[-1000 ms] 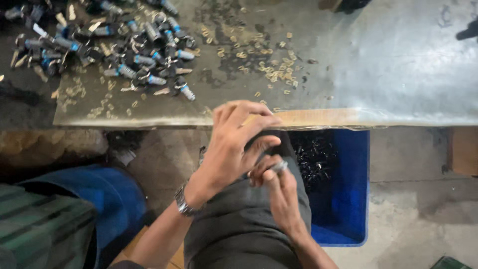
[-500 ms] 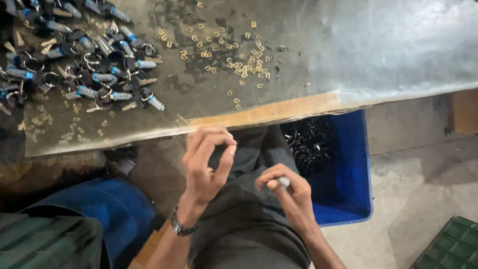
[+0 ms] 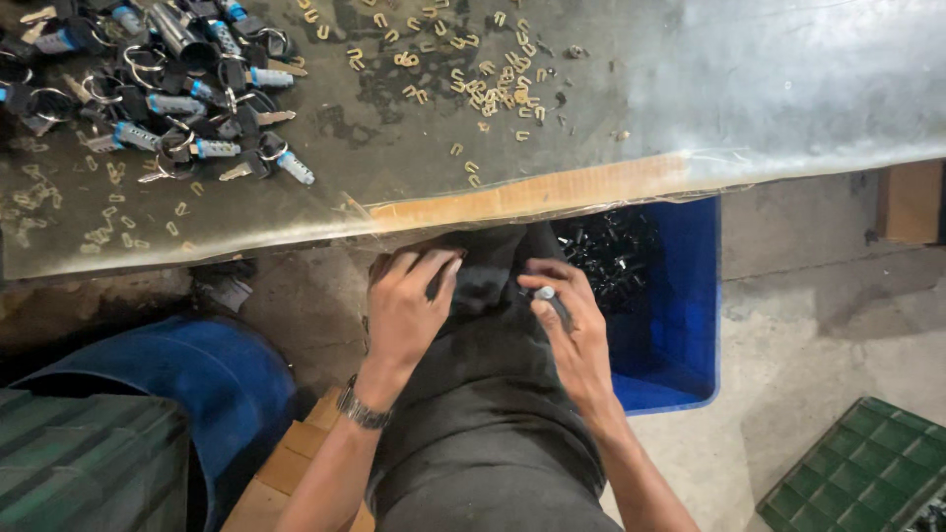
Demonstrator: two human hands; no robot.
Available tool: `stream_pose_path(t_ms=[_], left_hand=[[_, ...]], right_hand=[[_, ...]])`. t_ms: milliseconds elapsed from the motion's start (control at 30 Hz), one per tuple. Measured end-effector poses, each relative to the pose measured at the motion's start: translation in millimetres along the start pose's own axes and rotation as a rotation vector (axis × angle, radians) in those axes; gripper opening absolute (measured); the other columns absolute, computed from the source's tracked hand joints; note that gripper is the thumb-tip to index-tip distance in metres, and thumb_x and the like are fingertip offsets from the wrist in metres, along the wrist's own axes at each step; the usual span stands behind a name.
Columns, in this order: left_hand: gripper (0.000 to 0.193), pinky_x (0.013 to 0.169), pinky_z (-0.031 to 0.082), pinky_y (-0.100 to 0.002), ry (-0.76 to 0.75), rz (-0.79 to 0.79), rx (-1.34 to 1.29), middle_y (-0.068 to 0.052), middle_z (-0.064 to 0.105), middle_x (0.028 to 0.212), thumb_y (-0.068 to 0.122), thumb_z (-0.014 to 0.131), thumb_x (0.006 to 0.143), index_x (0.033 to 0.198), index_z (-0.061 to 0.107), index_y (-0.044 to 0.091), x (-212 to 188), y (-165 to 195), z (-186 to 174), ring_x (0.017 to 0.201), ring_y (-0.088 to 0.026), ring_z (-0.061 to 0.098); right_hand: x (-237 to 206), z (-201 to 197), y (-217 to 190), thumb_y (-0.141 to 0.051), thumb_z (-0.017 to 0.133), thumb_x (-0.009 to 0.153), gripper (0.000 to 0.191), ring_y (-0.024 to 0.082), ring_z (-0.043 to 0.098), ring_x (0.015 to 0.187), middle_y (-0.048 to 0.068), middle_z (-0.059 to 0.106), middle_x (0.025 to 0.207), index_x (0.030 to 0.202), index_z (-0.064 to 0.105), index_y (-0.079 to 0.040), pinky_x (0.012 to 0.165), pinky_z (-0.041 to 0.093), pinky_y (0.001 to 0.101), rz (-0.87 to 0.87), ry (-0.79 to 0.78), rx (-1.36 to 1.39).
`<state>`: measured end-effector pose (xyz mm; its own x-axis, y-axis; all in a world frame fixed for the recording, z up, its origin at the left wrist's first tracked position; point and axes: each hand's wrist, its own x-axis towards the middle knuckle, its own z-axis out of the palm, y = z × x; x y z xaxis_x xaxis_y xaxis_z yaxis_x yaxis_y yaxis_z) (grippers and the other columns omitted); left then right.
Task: The person sits at a workbench assembling padlock cylinders. They pick up a lock cylinder body, insert small pin and spring components into it by hand, place finished cylinders with the pile of completed locks, and reach for new parts and cylinder bodies to repeat the assembly.
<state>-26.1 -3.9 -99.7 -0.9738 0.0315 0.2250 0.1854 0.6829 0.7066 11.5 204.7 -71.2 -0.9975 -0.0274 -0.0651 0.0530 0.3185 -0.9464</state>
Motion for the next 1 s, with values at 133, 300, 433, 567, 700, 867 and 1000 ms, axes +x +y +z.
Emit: stream_pose_path(t_ms=[133, 300, 433, 567, 700, 867, 1000], left_hand=[[0.021, 0.090, 0.047, -0.047, -0.001, 0.096, 0.213, -0.006, 0.071, 0.103, 0.021, 0.079, 0.080, 0.100, 0.077, 0.014, 5.9, -8.9, 22.2, 0.098, -0.031, 0.066], [0.011, 0.091, 0.047, -0.046, -0.068, 0.047, 0.112, -0.004, 0.071, 0.101, 0.017, 0.078, 0.085, 0.094, 0.074, 0.013, 0.8, -4.8, 14.7, 0.099, -0.028, 0.066], [0.010, 0.085, 0.049, -0.036, -0.088, -0.057, -0.143, -0.004, 0.070, 0.095, 0.013, 0.077, 0.090, 0.097, 0.072, 0.009, -0.9, 6.0, -4.8, 0.091, -0.023, 0.067], [0.006, 0.066, 0.050, -0.023, -0.285, -0.510, -0.706, 0.000, 0.067, 0.086, 0.010, 0.072, 0.093, 0.094, 0.070, 0.005, -7.1, 21.2, -17.7, 0.070, -0.008, 0.061], [0.006, 0.071, 0.051, -0.021, -0.371, -0.536, -1.067, 0.000, 0.066, 0.091, 0.006, 0.068, 0.097, 0.099, 0.068, 0.001, -10.0, 32.9, -20.2, 0.077, -0.006, 0.062], [0.011, 0.075, 0.053, -0.023, -0.361, -0.518, -1.228, 0.000, 0.066, 0.095, 0.003, 0.069, 0.096, 0.106, 0.065, 0.000, -8.1, 44.6, -18.3, 0.082, -0.006, 0.063], [0.011, 0.074, 0.055, -0.023, -0.350, -0.512, -1.143, -0.001, 0.068, 0.094, 0.003, 0.068, 0.095, 0.106, 0.068, 0.000, -5.7, 47.3, -18.4, 0.082, -0.007, 0.065]], right_hand=[[2.3, 1.9, -7.7, 0.000, 0.067, 0.093, 0.032, 0.020, 0.060, 0.119, 0.009, 0.063, 0.123, 0.125, 0.071, -0.003, 0.103, 0.045, 0.0293, -0.011, 0.026, 0.051], [-3.3, 0.9, 3.4, 0.003, 0.072, 0.090, 0.037, 0.018, 0.066, 0.104, 0.007, 0.068, 0.109, 0.126, 0.072, 0.000, 0.095, 0.050, 0.0280, 0.138, -0.012, 0.194], [-6.5, 7.6, 19.0, 0.002, 0.072, 0.089, 0.029, 0.017, 0.071, 0.104, 0.007, 0.069, 0.109, 0.117, 0.066, 0.003, 0.093, 0.055, 0.0294, 0.310, 0.021, 0.529], [-7.5, 9.4, 26.9, -0.002, 0.071, 0.094, 0.022, 0.016, 0.070, 0.101, 0.009, 0.073, 0.105, 0.115, 0.065, 0.002, 0.093, 0.055, 0.0300, 0.345, 0.037, 0.647], [-8.5, 7.8, 27.6, -0.003, 0.071, 0.095, 0.020, 0.016, 0.070, 0.098, 0.010, 0.073, 0.103, 0.114, 0.067, 0.003, 0.092, 0.055, 0.0297, 0.358, 0.028, 0.691], [-8.7, 7.5, 27.0, 0.000, 0.075, 0.089, 0.025, 0.016, 0.070, 0.095, 0.012, 0.073, 0.102, 0.112, 0.065, 0.001, 0.088, 0.055, 0.0283, 0.360, 0.048, 0.612], [-8.7, 7.8, 21.6, -0.003, 0.075, 0.091, 0.026, 0.017, 0.068, 0.096, 0.012, 0.070, 0.102, 0.112, 0.061, 0.000, 0.089, 0.054, 0.0316, 0.324, -0.012, 0.811]])
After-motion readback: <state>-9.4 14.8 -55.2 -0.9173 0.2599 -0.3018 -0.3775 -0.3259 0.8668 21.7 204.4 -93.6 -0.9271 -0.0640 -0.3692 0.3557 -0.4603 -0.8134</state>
